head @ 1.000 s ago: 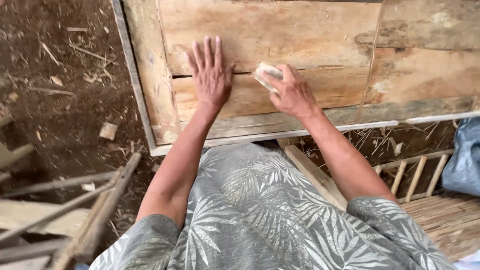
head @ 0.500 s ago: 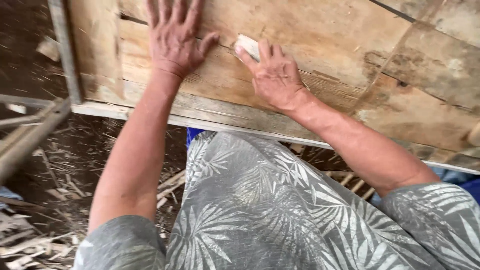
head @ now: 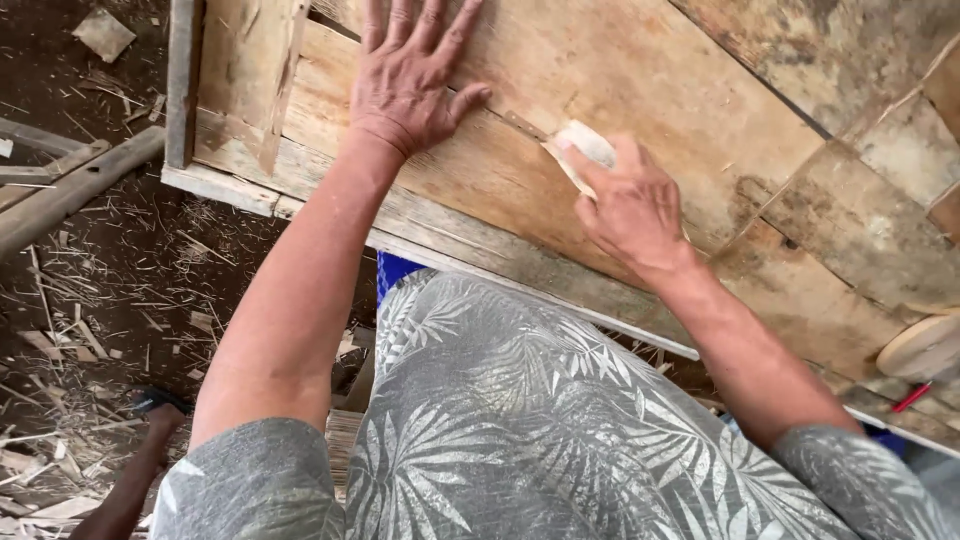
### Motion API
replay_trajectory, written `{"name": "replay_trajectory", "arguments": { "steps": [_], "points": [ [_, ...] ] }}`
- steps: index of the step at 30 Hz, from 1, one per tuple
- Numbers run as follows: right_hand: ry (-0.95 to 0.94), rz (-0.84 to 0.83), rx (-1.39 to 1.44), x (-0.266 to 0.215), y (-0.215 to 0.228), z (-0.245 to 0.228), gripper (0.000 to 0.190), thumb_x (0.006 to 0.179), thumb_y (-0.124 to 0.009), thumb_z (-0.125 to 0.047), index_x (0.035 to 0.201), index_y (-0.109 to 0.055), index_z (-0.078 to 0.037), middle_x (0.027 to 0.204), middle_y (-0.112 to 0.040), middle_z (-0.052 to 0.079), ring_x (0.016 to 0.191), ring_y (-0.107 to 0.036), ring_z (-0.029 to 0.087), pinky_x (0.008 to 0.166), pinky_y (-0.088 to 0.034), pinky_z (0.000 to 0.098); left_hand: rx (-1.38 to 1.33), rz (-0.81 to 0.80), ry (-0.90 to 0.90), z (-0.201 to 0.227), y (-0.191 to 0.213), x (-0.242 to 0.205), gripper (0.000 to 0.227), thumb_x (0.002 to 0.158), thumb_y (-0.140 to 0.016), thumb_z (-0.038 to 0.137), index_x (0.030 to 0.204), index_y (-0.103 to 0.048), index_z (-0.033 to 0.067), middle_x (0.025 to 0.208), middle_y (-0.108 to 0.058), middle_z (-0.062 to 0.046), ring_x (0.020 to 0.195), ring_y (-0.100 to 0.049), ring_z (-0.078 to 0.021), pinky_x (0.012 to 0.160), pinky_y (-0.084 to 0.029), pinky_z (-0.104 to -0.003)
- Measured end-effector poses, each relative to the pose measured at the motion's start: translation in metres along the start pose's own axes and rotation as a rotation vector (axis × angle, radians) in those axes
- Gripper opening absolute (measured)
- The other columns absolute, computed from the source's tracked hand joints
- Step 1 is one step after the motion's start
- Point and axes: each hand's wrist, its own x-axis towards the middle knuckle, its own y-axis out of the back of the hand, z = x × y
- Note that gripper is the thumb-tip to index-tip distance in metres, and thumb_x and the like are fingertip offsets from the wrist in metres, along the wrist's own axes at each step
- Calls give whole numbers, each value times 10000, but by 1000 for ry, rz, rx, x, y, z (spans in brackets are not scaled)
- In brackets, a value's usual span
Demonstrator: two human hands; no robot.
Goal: Applying adhesive to thin wooden strips and fitting them into gaps on a wooden panel to repair or finish the surface.
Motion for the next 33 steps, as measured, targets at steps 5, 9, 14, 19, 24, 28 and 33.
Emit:
{"name": "replay_trajectory", "arguments": {
  "steps": [5, 9, 14, 19, 24, 28, 33],
  "points": [
    [116, 340, -61, 32, -19, -17, 557, 928, -767, -210, 1470, -641, -247, 1112, -528, 141, 774, -546, 177, 481, -544, 242, 67, 289, -135, -10, -25, 1, 839, 1092, -277, 763, 1660, -315, 147, 1632, -404, -237, 1481, -277, -477, 1179, -107, -635],
    [111, 346, -323, 39, -19, -29, 651, 853, -642, -148, 1481, -599, -315, 1070, -562, 75, 860, -545, 171, 519, -489, 217, 15, 173, -76, -8, -20, 3, 879, 1040, -202, 796, 1678, -187, 191, 1713, -246, -225, 1542, -129, -468, 1213, -16, -625],
    [94, 377, -343, 24, -7, -29, 574, 815, -638, -167, 1370, -660, -313, 1132, -577, 124, 805, -549, 243, 579, -461, 326, 185, 317, -133, -6, -18, -1, 818, 1100, -324, 746, 1646, -358, 138, 1536, -492, -243, 1366, -418, -493, 1124, -236, -638],
    [49, 310, -381, 5, -27, -15, 664, 804, -587, -134, 1427, -644, -354, 989, -517, 72, 787, -488, 213, 556, -399, 314, 48, 110, -44, 1, -12, -1, 894, 1021, -170, 782, 1678, -172, 176, 1719, -207, -198, 1550, -112, -449, 1213, -26, -636],
    [110, 263, -220, -13, -31, 21, 533, 963, -618, -105, 1458, -650, -301, 946, -493, 51, 734, -508, 151, 485, -500, 199, 37, -29, 43, 14, 12, -2, 911, 976, -161, 783, 1696, -52, 235, 1747, 12, -103, 1576, 77, -359, 1260, 70, -603],
    [28, 240, 230, -7, -28, 14, 560, 896, -744, -186, 1449, -658, -207, 1187, -531, 195, 827, -561, 254, 517, -571, 300, 47, -7, 23, 14, 15, -7, 991, 909, -55, 834, 1689, -57, 222, 1744, -2, -131, 1586, 48, -389, 1255, 82, -607],
    [122, 395, 235, 25, -35, -21, 471, 940, -764, -166, 1401, -668, -143, 1112, -529, 179, 753, -565, 221, 472, -571, 254, 68, 63, -33, 13, 11, -1, 1012, 905, -40, 832, 1687, -111, 194, 1743, -61, -131, 1574, 7, -437, 1237, 70, -641]
  ]
}}
